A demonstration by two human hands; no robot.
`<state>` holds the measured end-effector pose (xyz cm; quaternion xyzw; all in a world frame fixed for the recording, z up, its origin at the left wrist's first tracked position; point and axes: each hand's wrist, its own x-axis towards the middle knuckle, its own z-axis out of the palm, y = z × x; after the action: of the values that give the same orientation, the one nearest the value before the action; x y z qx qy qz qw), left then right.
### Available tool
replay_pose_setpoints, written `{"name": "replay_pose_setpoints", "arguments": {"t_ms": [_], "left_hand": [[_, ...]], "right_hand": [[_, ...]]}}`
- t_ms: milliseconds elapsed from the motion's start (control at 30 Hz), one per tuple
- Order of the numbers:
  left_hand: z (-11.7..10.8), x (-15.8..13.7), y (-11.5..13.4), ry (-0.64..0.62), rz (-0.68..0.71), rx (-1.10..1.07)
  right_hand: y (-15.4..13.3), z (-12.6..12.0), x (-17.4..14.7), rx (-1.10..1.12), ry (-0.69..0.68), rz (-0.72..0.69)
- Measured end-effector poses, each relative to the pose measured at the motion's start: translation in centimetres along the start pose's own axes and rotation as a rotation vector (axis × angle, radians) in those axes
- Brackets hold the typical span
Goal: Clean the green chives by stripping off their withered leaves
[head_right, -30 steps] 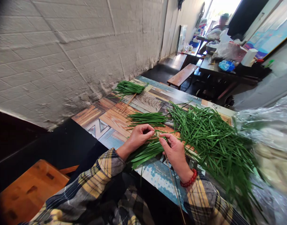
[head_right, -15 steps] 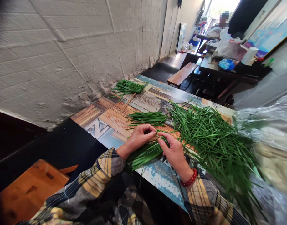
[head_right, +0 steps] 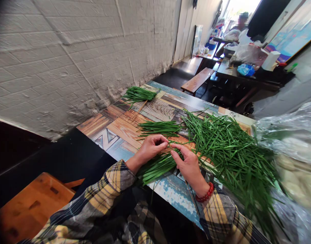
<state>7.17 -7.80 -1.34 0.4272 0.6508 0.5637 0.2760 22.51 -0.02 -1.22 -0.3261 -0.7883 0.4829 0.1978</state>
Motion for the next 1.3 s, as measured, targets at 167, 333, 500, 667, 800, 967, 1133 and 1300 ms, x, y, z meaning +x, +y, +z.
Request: {"name": "replay_pose_setpoints", "arguments": {"t_ms": [167,333,500,667,800,967,1133,1300], "left_hand": [[0.03,0.04,0.00,-0.029,-0.010,-0.010],[-0.06,-0.01,0.11,-0.032,-0.011,-0.009],[-0.05,-0.03,0.14,-0.025,0.004,-0.003],[0.13,-0.09,-0.03,0.004,0.048,0.013],[0.28,-0.25,-0.08,0.024,0.094,0.052],[0.35,-0.44,0.09,0.040,0.159,0.125],[0.32,-0.52,0.10,0.039,0.148,0.146],[0.31,-0.56,-0.06,0.044,0.124,0.150]], "right_hand": [[0.14,0.00,0.04,-0.017,0.002,-0.007],[0.15,0.07,0.06,0.002,-0.012,-0.001],[-0.05,0.02,0.06,-0.019,-0.005,0.000],[-0.24,0.02,0.07,-0.035,-0.004,-0.004],[-0.16,-0.03,0.05,-0.042,0.000,-0.007],[0.42,0.02,0.13,-0.025,-0.014,0.007],[0.69,0.17,0.22,0.087,-0.013,0.010],[0.39,0.12,0.10,0.129,-0.045,0.000]]}}
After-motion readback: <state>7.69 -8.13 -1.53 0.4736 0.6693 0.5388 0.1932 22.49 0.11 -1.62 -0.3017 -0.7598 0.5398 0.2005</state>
